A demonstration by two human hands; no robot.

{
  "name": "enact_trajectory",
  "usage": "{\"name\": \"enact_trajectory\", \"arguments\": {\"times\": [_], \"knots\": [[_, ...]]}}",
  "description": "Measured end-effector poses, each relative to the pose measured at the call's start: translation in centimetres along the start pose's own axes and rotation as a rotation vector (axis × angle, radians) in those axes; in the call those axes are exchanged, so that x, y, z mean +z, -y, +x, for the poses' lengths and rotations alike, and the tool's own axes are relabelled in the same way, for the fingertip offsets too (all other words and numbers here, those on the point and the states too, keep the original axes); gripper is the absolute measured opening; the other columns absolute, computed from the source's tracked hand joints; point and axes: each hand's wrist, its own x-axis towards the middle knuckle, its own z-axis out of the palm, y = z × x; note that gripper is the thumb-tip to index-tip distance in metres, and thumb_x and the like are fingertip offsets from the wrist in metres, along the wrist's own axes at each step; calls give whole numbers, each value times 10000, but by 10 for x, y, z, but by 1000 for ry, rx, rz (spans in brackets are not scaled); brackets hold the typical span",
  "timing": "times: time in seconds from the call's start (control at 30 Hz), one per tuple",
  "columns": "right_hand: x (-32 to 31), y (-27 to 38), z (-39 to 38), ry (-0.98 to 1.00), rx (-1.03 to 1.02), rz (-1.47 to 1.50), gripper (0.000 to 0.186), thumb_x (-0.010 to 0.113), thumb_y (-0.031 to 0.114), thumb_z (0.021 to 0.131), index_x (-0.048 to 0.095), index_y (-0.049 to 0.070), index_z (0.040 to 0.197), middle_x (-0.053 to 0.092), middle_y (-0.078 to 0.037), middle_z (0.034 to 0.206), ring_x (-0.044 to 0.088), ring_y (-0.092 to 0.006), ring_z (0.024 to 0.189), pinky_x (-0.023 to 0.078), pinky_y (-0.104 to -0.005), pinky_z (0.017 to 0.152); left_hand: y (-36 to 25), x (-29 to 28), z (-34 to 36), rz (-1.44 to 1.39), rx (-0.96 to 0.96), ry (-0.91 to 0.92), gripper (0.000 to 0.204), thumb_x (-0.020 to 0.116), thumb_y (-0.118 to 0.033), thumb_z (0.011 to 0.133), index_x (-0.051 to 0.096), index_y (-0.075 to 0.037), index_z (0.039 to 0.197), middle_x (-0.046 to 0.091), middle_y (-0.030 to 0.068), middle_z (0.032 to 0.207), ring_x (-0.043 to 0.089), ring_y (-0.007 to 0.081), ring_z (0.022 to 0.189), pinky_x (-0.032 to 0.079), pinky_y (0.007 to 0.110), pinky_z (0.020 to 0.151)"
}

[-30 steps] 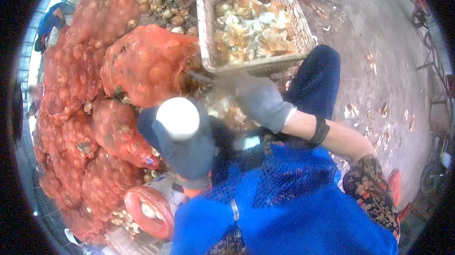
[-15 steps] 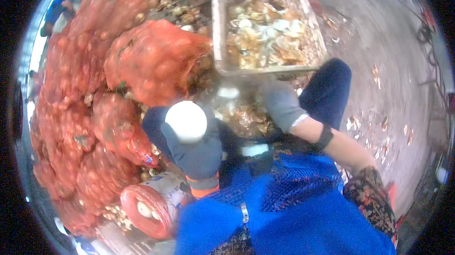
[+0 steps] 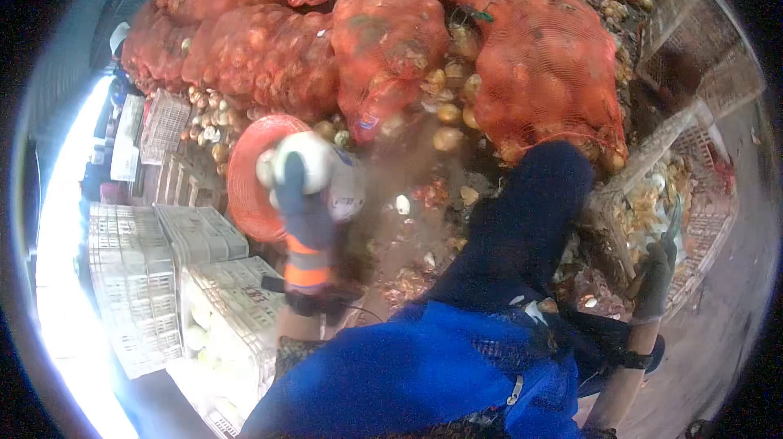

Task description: Peeling red onions with a small knife while sitting in a large agricultural processing facility.

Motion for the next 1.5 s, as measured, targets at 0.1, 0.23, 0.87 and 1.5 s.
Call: {"name": "enact_trajectory", "arguments": {"times": [0.1,0.23,0.87,1.5], "knots": [[16,12,-12,5,14,125,162,587,146,843,526,172,992,509,46,721,463,-63,530,369,-218,454,74,-34,22,-351,-443,-263,370,578,-218,902,536,13,1187,590,94,1112,569,193,973,472,324,848],[38,3,-1,-1,144,-14,192,551,113,847,518,122,1036,473,25,711,459,-66,512,382,-199,428,93,-83,22,441,-290,-187,511,704,-219,800,500,46,1187,602,151,1063,580,224,937,479,326,817],[45,-28,3,-237,22,-43,231,540,63,838,505,45,1066,467,12,753,441,-60,569,378,-201,489,-13,260,-60,-445,-397,773,378,601,-173,839,566,8,1170,623,173,1092,593,243,1011,450,338,886],[72,-9,-9,-299,-12,-183,148,518,12,846,448,99,944,419,66,723,394,-31,602,340,-168,536,60,443,50,28,-60,956,316,486,-181,848,579,-89,1135,584,218,1089,565,381,1004,473,431,832]]}}
